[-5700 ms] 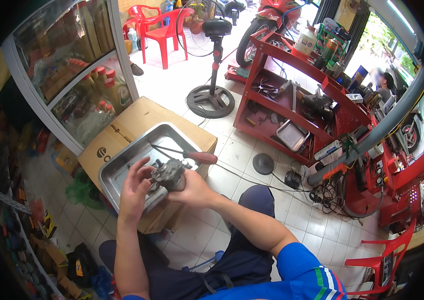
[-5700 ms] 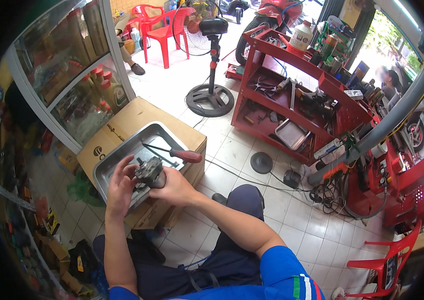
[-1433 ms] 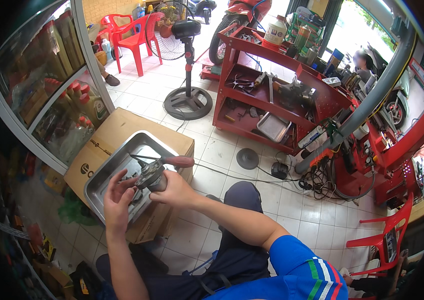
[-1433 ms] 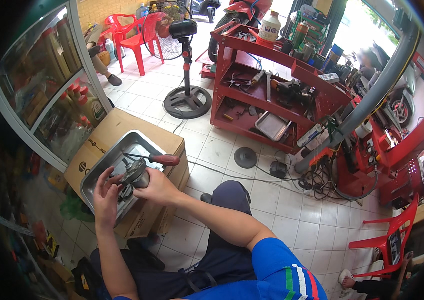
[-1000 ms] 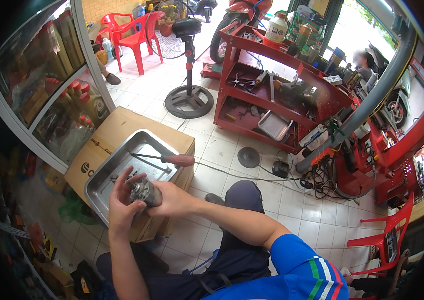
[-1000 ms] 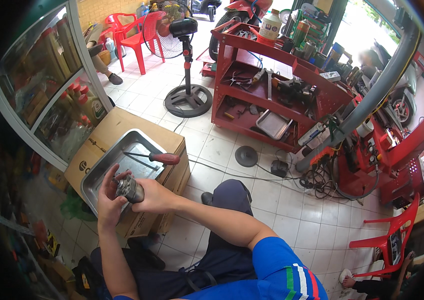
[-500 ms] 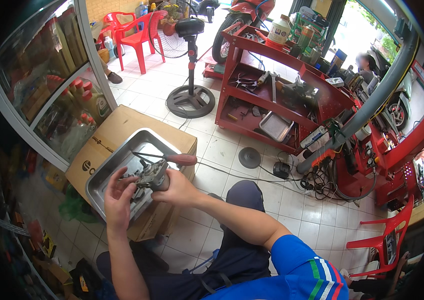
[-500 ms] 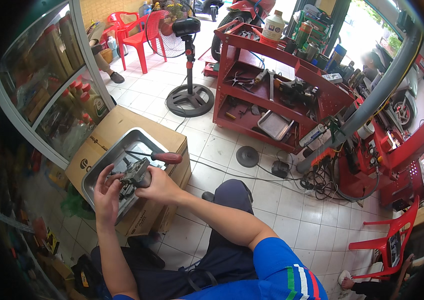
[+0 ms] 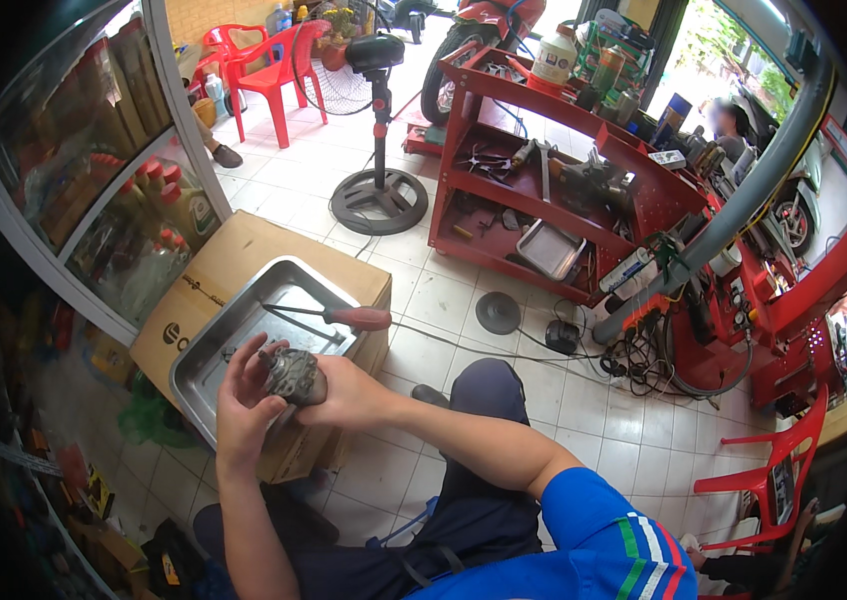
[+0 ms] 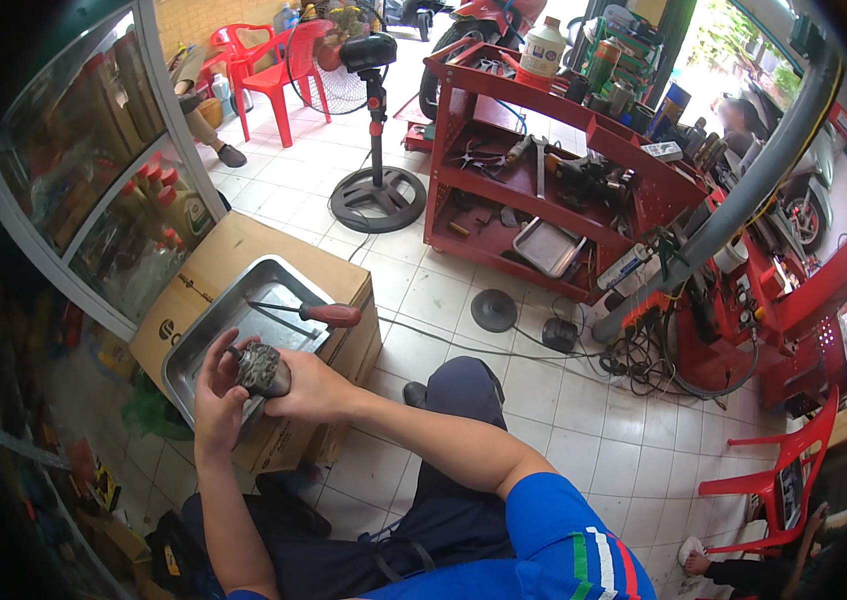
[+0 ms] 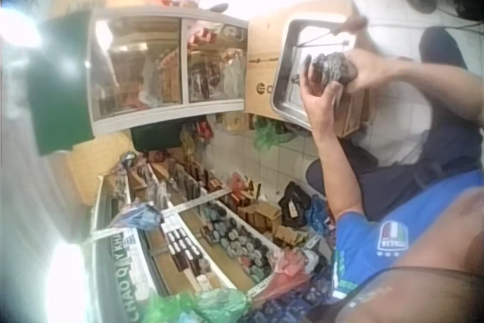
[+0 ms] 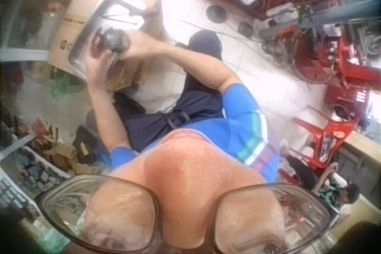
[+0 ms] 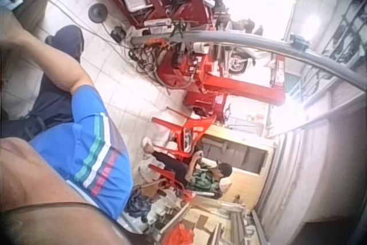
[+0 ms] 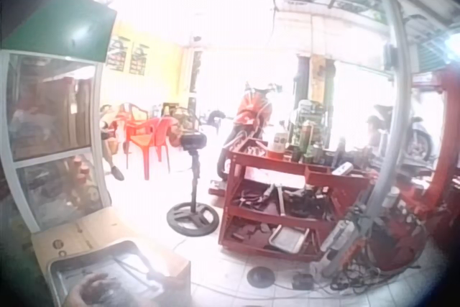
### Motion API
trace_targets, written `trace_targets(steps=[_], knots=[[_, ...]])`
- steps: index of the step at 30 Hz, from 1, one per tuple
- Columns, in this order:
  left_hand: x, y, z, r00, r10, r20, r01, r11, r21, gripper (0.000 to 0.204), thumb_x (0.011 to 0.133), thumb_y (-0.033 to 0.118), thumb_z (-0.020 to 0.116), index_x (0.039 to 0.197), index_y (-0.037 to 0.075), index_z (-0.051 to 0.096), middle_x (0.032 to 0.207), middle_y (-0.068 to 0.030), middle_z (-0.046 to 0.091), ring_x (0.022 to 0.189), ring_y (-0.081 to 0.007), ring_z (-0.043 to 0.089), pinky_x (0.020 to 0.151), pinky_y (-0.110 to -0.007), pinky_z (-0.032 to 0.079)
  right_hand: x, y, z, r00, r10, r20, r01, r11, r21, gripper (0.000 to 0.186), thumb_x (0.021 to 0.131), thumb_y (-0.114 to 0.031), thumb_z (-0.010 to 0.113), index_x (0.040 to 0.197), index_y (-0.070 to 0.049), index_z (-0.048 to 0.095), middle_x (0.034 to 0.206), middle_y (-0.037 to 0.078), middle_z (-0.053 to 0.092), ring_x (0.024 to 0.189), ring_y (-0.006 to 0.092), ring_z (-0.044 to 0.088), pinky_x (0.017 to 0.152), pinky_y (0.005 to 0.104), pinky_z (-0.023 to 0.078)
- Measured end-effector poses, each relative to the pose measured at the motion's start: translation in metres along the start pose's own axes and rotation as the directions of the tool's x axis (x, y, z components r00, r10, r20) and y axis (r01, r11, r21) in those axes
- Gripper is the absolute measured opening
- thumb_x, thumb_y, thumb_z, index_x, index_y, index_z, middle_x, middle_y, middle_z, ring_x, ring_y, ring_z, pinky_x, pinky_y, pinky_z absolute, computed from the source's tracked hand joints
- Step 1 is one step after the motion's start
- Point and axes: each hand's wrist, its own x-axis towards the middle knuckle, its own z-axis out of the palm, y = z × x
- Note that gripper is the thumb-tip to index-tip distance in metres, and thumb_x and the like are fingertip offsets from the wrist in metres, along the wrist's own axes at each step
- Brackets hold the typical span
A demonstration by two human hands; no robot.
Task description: The person disassembles a mechanical part using a screwdriver and places the components into a metal tray.
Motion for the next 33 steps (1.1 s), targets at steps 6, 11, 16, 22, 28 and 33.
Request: trace_targets(steps=[6,11,16,22,28,33], knots=[[0.001,-0.005,-0.009,0.99,0.005,-0.14,-0.018,0.996,-0.092,0.073,0.089,0.015,0.08,0.151,0.001,0.043,0.129,-0.0121,0.062,0.117,-0.0179,0.06,0.101,-0.035,0.049,0.005,0.007,-0.005,0.987,-0.026,-0.16,0.029,0.999,0.018,0.048,0.073,-0.015,0.079,0.115,0.002,0.062,0.101,0.009,0.069,0.093,0.0156,0.065,0.085,0.0334,0.053],[-0.003,-0.008,-0.019,0.991,-0.019,-0.134,0.017,1.0,-0.011,0.07,0.085,-0.002,0.077,0.148,0.0,0.048,0.125,-0.0098,0.063,0.118,-0.0158,0.059,0.099,-0.031,0.05,0.005,0.002,-0.009,0.99,0.036,-0.135,-0.031,0.999,0.039,0.048,0.073,-0.016,0.079,0.114,0.003,0.062,0.099,0.009,0.069,0.091,0.0158,0.065,0.084,0.0331,0.053],[0.0,-0.004,-0.006,0.993,0.087,-0.085,-0.081,0.995,0.064,0.087,0.073,0.003,0.088,0.15,0.0,0.046,0.125,-0.0112,0.064,0.119,-0.0175,0.06,0.101,-0.032,0.05,0.003,0.011,-0.001,0.999,-0.044,-0.016,0.044,0.999,0.015,0.05,0.073,-0.014,0.077,0.119,0.001,0.062,0.1,0.008,0.069,0.092,0.0163,0.065,0.086,0.0328,0.053],[-0.001,-0.002,-0.003,1.0,0.007,0.01,-0.007,0.996,0.088,0.099,0.07,0.022,0.095,0.152,0.0,0.043,0.137,-0.0154,0.062,0.125,-0.0212,0.059,0.107,-0.035,0.048,-0.001,-0.001,0.004,0.996,0.041,0.076,-0.039,0.999,-0.023,0.051,0.073,-0.012,0.076,0.12,0.001,0.062,0.102,0.01,0.07,0.095,0.0173,0.065,0.089,0.0336,0.052],[0.0,0.0,0.0,0.999,-0.007,-0.047,0.008,1.0,0.019,0.084,0.085,0.026,0.086,0.152,0.001,0.042,0.134,-0.0156,0.062,0.122,-0.0201,0.06,0.106,-0.034,0.047,0.006,0.013,-0.004,0.994,-0.099,-0.048,0.097,0.995,-0.036,0.05,0.073,-0.009,0.077,0.12,0.0,0.062,0.106,0.009,0.07,0.099,0.0169,0.065,0.091,0.0339,0.052],[0.001,-0.003,-0.008,0.99,-0.001,-0.143,-0.003,1.0,-0.024,0.06,0.096,0.012,0.071,0.149,0.0,0.045,0.132,-0.0149,0.063,0.116,-0.0182,0.062,0.104,-0.032,0.047,0.009,0.011,-0.006,0.989,-0.077,-0.128,0.083,0.996,0.04,0.047,0.073,-0.013,0.078,0.115,0.0,0.063,0.103,0.008,0.07,0.094,0.0154,0.064,0.087,0.0328,0.052]])
